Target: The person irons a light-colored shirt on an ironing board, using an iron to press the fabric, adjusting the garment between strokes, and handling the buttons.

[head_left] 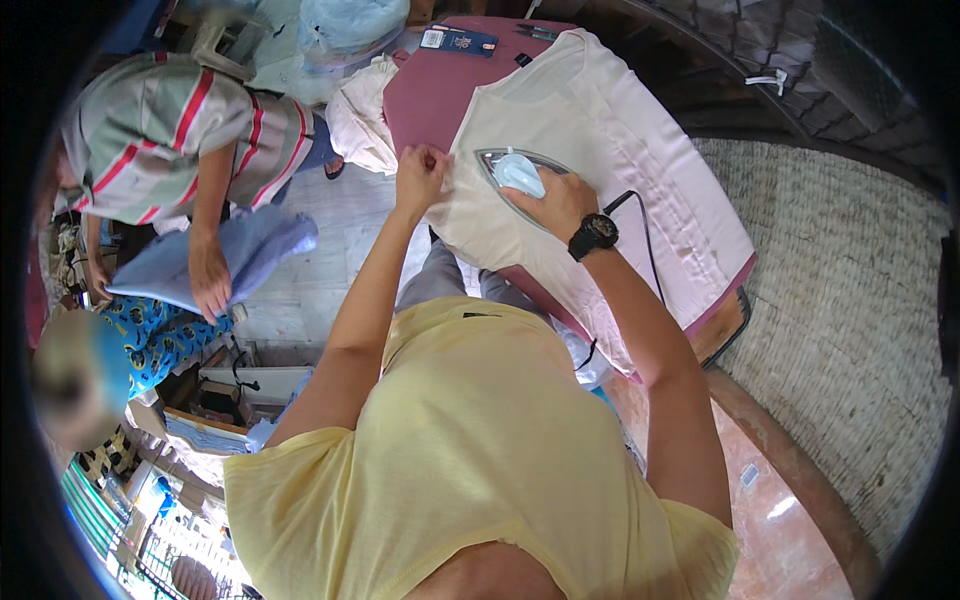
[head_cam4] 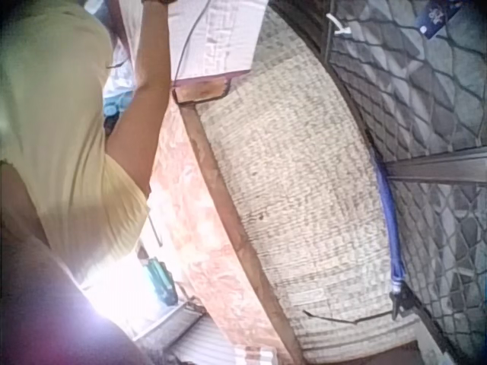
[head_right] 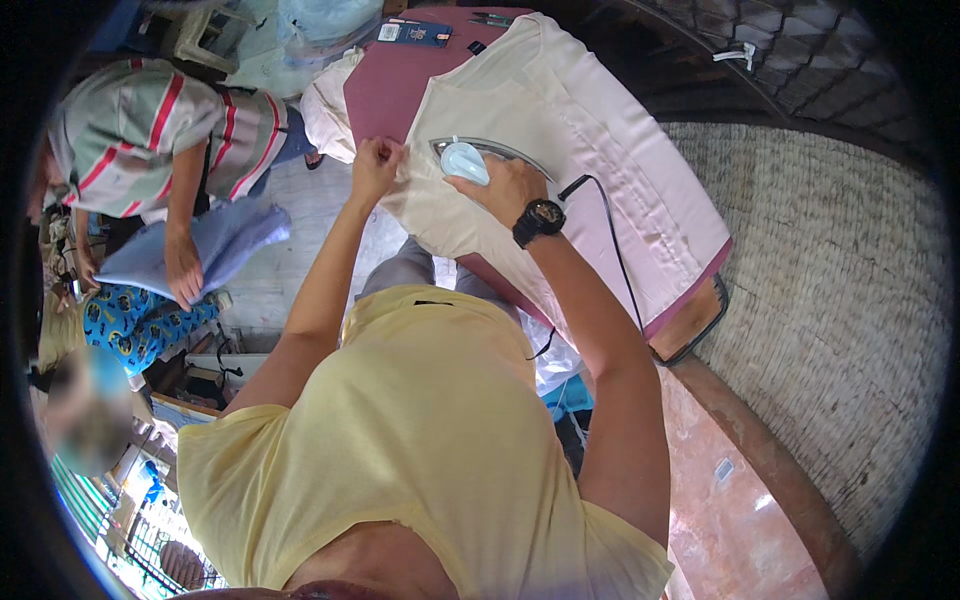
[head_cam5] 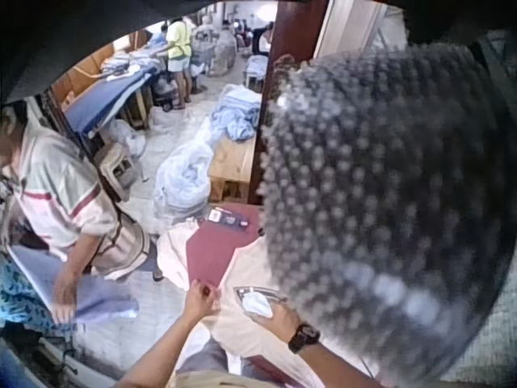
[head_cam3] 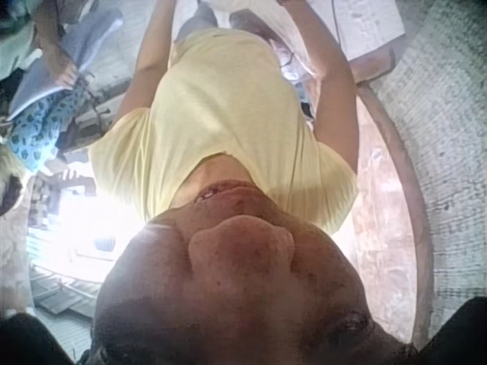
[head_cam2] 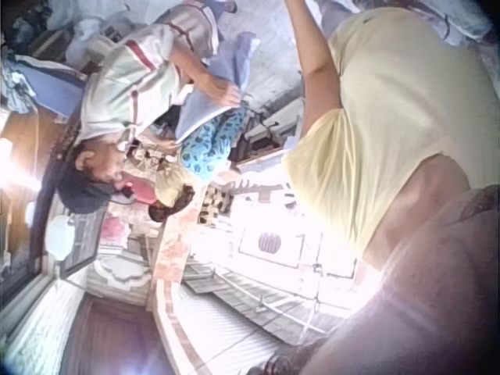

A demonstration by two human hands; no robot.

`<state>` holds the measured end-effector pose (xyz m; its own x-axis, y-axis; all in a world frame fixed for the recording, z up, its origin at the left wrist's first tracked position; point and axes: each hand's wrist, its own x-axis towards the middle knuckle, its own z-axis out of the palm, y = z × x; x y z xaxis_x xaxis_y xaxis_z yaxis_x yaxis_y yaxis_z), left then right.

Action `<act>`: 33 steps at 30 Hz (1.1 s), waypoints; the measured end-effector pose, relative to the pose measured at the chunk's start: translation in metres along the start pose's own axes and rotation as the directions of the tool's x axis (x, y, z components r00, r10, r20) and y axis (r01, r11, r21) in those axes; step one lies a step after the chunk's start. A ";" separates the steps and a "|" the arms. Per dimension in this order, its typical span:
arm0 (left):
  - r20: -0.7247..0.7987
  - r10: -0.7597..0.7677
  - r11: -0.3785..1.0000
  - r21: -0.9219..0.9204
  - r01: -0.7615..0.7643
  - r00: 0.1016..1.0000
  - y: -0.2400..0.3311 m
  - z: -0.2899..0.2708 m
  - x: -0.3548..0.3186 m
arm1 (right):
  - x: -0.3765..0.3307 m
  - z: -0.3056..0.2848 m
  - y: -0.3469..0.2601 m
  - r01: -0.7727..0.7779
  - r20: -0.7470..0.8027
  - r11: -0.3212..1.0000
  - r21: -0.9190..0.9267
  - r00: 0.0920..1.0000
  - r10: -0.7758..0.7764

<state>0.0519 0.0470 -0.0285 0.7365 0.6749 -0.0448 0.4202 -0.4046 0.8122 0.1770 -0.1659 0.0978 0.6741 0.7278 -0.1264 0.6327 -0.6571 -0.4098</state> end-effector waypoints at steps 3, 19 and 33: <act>-0.078 0.005 1.000 0.008 -0.004 0.997 0.018 0.005 0.048 | 0.013 0.002 -0.019 -0.029 -0.034 1.000 -0.009 0.999 0.029; -0.105 0.041 0.999 0.040 -0.037 0.994 0.053 0.030 0.115 | 0.068 -0.030 -0.002 -0.228 0.016 0.969 0.090 0.974 0.228; -0.021 0.017 1.000 -0.013 -0.017 1.000 0.039 0.031 0.121 | 0.081 -0.028 -0.018 -0.225 0.048 0.974 0.028 0.973 0.224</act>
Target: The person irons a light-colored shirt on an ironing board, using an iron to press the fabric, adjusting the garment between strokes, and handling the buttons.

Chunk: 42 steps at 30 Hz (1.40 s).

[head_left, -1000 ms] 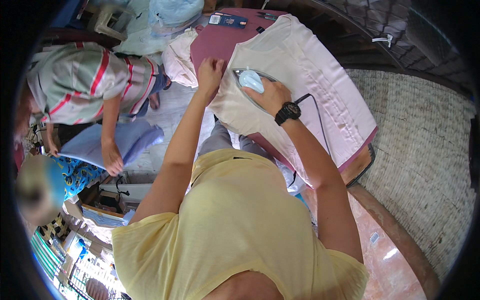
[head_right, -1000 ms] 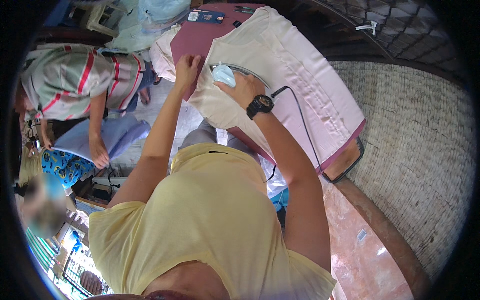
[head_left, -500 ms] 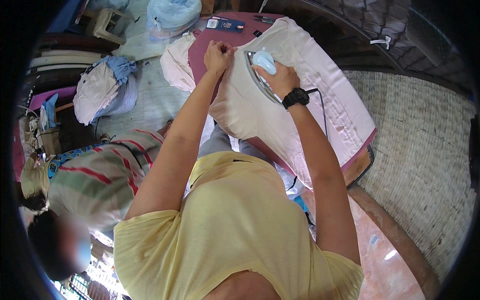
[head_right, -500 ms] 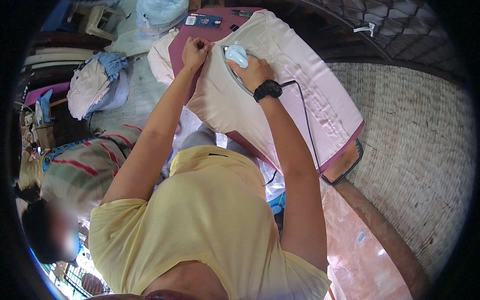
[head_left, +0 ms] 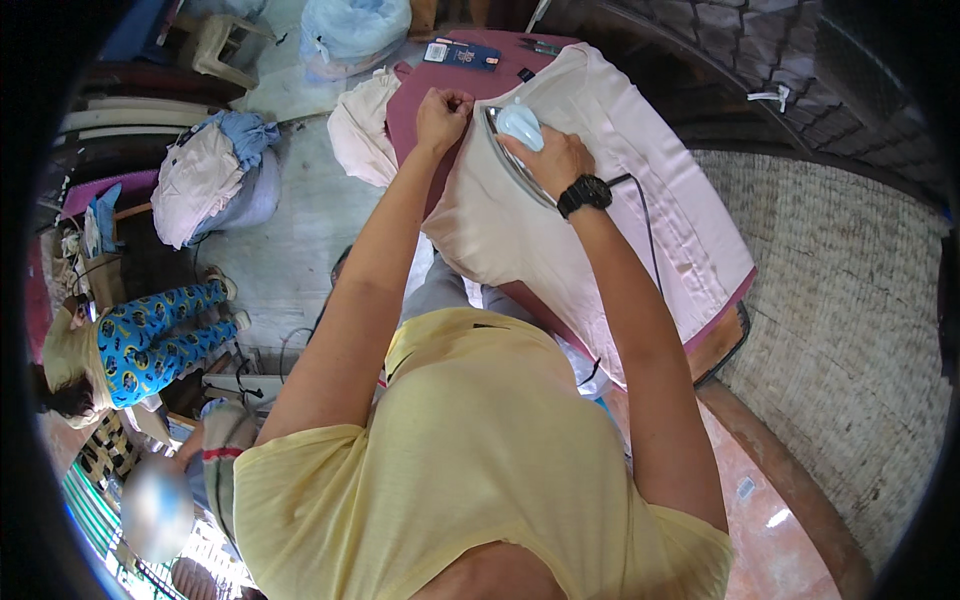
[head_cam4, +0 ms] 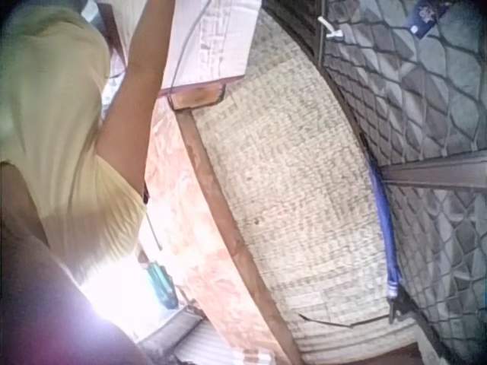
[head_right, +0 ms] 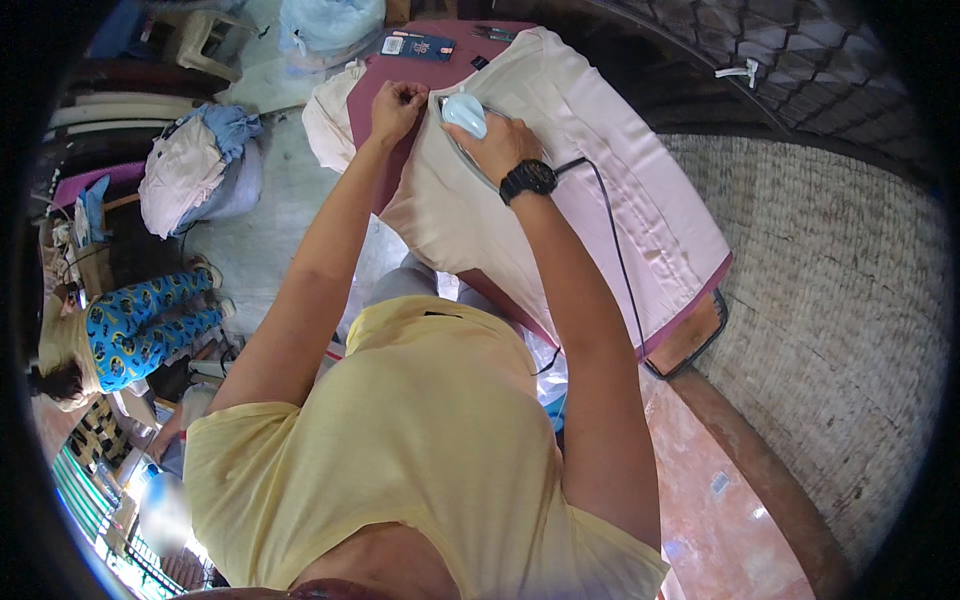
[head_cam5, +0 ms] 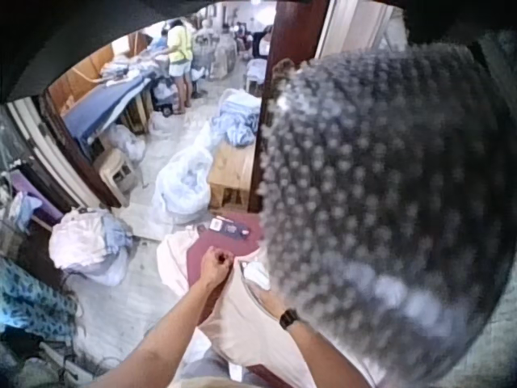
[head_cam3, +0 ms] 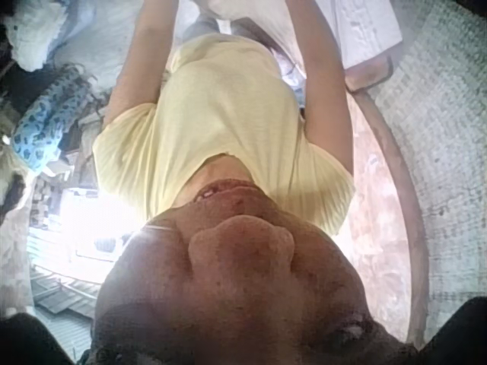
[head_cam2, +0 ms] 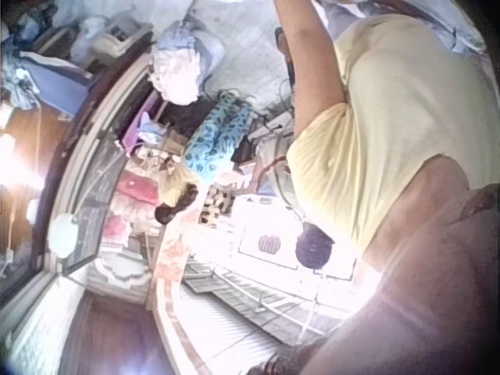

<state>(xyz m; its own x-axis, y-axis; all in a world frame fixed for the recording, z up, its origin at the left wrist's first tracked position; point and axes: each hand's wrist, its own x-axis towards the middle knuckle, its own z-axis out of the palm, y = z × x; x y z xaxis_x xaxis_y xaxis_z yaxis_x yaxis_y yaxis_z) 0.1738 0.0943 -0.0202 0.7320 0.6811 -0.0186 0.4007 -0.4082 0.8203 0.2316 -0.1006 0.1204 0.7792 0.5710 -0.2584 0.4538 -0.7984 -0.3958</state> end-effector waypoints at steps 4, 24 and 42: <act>0.071 0.098 0.993 -0.066 -0.093 0.993 -0.012 -0.004 0.006 | -0.011 -0.004 0.009 0.029 0.012 0.999 0.040 0.999 -0.029; 0.258 0.098 0.995 0.009 -0.104 0.961 0.000 -0.044 -0.090 | -0.183 0.011 0.141 0.117 -0.127 0.991 0.070 0.986 -0.107; 0.080 0.243 0.961 -0.151 -0.230 0.967 -0.076 -0.028 -0.074 | -0.071 0.030 0.018 0.099 0.035 0.994 0.045 0.994 -0.101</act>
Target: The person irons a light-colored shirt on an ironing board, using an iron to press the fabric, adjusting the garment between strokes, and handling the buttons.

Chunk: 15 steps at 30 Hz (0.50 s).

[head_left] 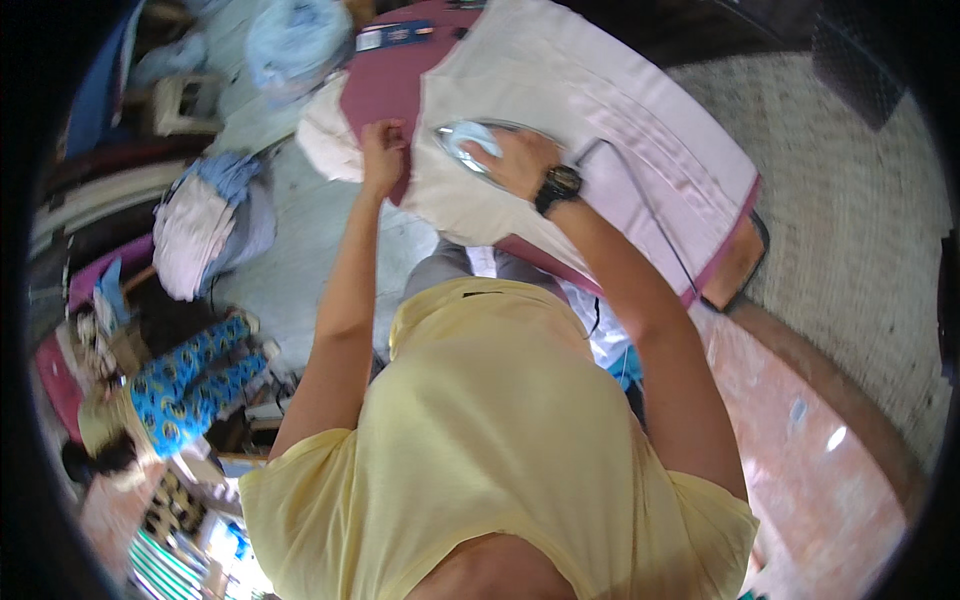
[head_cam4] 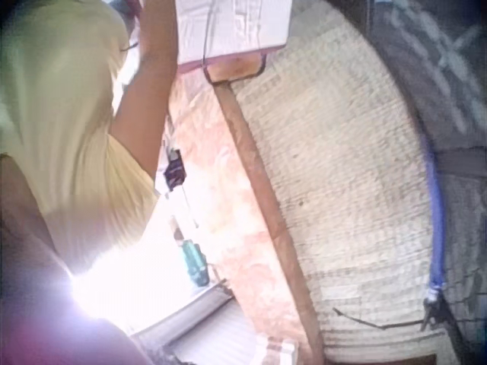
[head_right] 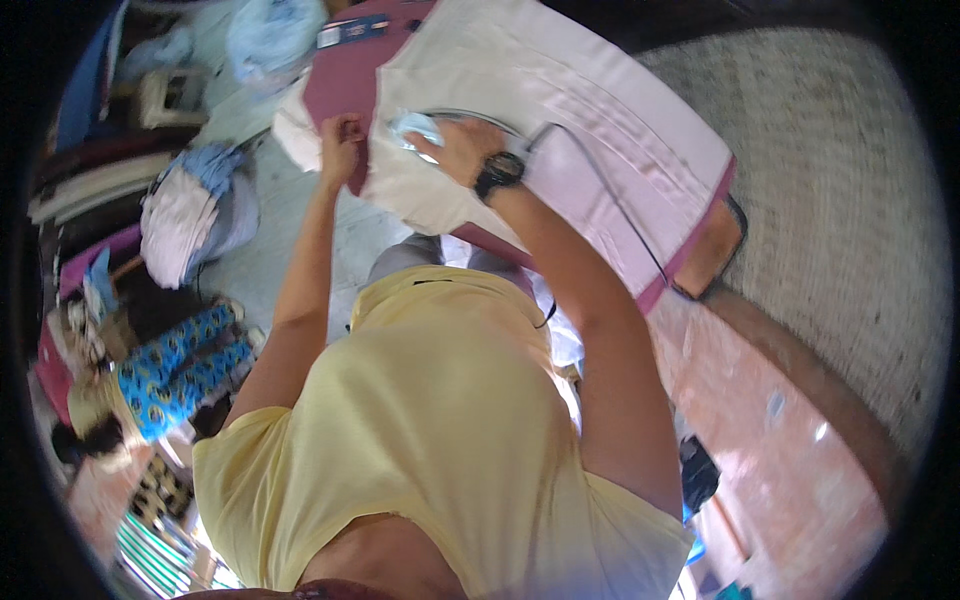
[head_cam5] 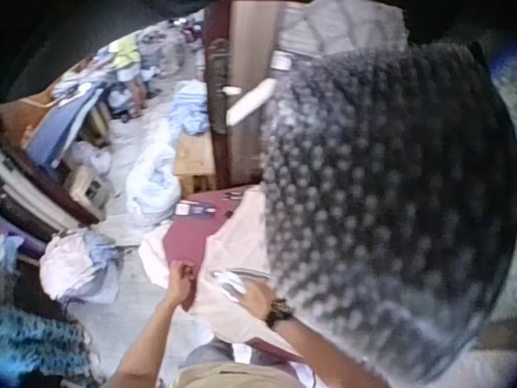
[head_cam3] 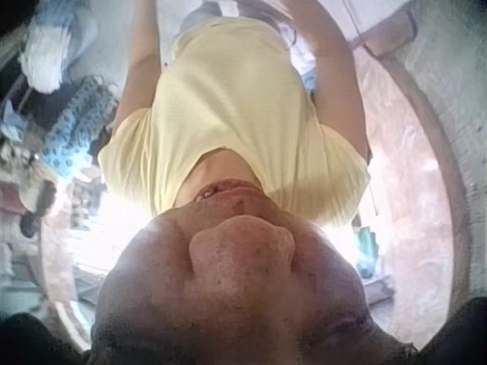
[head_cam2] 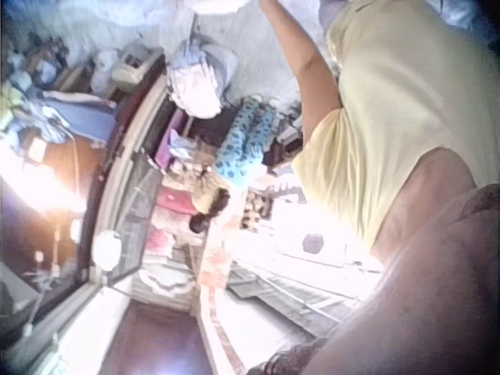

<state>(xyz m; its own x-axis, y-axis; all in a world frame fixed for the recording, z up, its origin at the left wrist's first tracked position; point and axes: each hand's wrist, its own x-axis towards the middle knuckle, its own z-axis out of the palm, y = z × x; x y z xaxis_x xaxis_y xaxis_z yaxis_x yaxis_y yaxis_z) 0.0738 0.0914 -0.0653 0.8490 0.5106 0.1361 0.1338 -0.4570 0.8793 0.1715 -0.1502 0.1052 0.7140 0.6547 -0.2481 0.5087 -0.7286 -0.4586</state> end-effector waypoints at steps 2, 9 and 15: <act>0.036 -0.182 0.944 -0.274 0.185 0.983 0.017 0.007 0.003 | 0.009 0.007 -0.008 -0.074 -0.016 0.995 0.069 0.997 0.076; 0.218 -0.043 0.924 0.381 -0.044 0.975 0.048 -0.005 0.001 | -0.074 -0.016 0.054 -0.182 0.041 0.983 0.038 0.983 0.180; 0.226 -0.219 0.975 0.027 0.218 0.949 0.045 -0.004 0.000 | -0.226 -0.038 0.220 -0.377 -0.153 0.902 -0.211 0.924 0.351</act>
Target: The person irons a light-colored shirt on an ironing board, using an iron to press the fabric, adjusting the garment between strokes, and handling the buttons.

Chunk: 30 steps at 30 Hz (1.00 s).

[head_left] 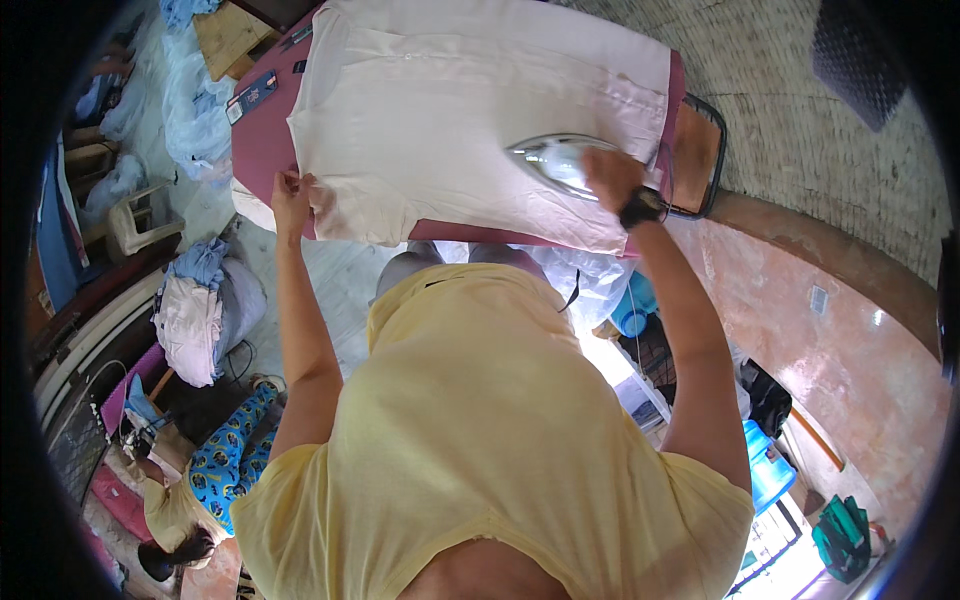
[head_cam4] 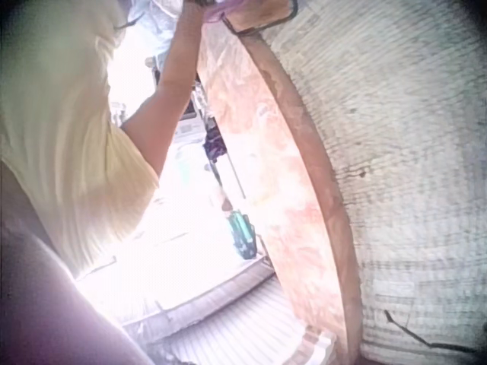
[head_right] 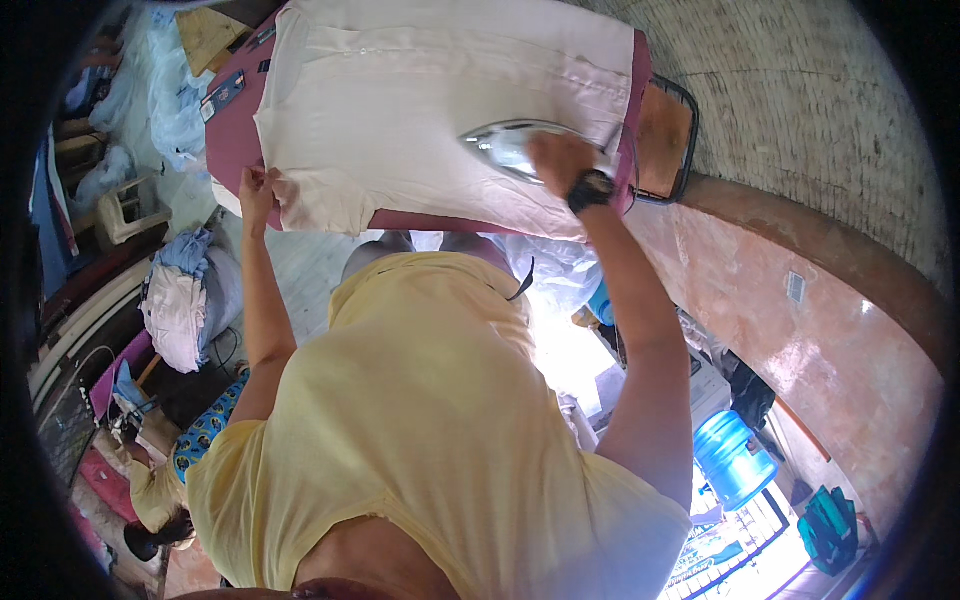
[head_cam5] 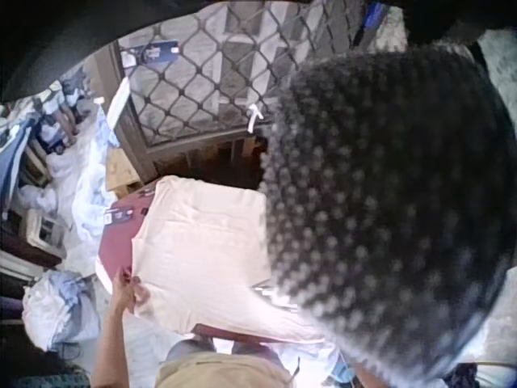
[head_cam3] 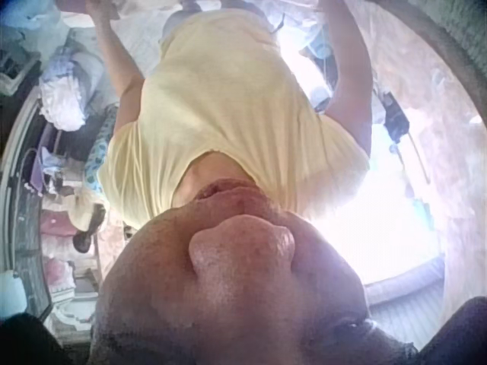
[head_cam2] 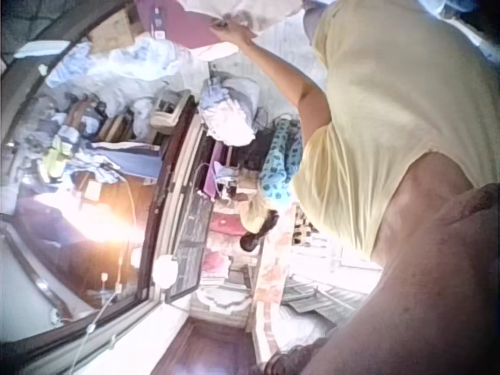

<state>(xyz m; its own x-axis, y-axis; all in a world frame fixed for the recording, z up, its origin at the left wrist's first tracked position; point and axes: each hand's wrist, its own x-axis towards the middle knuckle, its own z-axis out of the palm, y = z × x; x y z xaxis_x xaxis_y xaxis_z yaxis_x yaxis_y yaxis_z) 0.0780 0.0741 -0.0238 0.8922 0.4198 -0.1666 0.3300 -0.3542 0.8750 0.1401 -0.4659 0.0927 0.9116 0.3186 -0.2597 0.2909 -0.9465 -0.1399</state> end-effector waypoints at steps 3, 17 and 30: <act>-0.098 0.007 0.999 -0.035 -0.011 0.995 0.004 0.013 -0.005 | -0.043 -0.008 0.067 -0.156 -0.036 0.978 0.135 0.986 0.163; -0.121 0.177 0.884 0.455 -0.103 0.977 -0.007 0.026 0.006 | 0.005 0.028 -0.167 0.205 -0.040 0.870 0.448 0.977 -0.209; -0.335 0.584 0.716 0.642 -0.275 0.739 0.023 0.032 -0.024 | -0.024 0.003 -0.109 0.162 0.063 0.974 0.160 0.983 -0.173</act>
<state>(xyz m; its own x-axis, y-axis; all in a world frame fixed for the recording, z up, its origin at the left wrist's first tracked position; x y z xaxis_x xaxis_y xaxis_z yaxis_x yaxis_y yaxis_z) 0.0740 0.0289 -0.0147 0.7491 0.3833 0.5403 0.1889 -0.9054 0.3803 0.0859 -0.3703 0.1110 0.8271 0.4806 -0.2915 0.3842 -0.8619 -0.3308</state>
